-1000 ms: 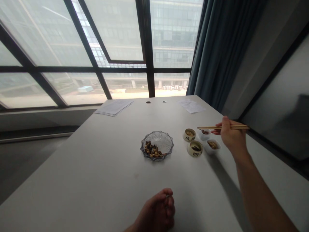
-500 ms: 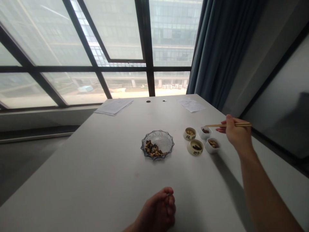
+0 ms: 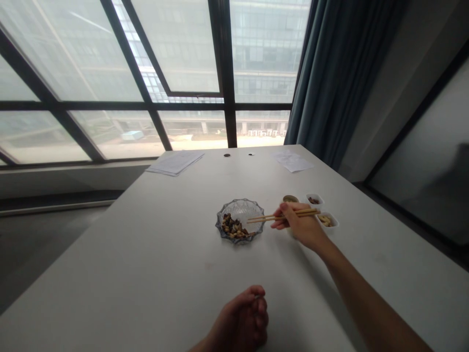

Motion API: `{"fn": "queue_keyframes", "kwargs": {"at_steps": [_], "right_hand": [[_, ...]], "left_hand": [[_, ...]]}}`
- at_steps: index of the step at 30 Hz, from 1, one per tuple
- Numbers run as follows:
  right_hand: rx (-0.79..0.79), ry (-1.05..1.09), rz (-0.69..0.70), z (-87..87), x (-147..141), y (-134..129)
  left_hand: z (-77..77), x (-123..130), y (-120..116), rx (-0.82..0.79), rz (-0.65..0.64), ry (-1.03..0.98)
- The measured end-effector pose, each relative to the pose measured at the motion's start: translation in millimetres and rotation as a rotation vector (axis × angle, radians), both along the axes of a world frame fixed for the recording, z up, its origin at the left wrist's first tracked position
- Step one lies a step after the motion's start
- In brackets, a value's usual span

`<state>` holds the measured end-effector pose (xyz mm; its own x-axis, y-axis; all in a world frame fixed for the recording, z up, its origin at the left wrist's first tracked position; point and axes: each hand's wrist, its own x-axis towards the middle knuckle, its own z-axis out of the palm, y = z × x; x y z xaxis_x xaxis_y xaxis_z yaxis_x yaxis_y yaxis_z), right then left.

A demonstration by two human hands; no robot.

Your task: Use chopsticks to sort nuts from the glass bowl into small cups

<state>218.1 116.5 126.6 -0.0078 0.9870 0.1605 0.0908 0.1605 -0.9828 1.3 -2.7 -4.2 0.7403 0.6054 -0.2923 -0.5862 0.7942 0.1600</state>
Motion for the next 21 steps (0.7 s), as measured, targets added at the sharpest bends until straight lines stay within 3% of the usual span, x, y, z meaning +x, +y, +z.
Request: {"fn": "queue_keyframes", "kwargs": {"at_steps": [9, 16, 21], "right_hand": [[-0.075, 0.000, -0.022, -36.3, -18, 8], [-0.063, 0.022, -0.162, -41.0, -24, 10], [-0.058, 0.010, -0.187, -38.8, -21, 11]], "left_hand": [[1.2, -1, 2, -0.017, -0.020, -0.017], [-0.3, 0, 1, -0.016, -0.017, -0.027], [0.4, 0, 1, -0.001, -0.021, -0.026]]}}
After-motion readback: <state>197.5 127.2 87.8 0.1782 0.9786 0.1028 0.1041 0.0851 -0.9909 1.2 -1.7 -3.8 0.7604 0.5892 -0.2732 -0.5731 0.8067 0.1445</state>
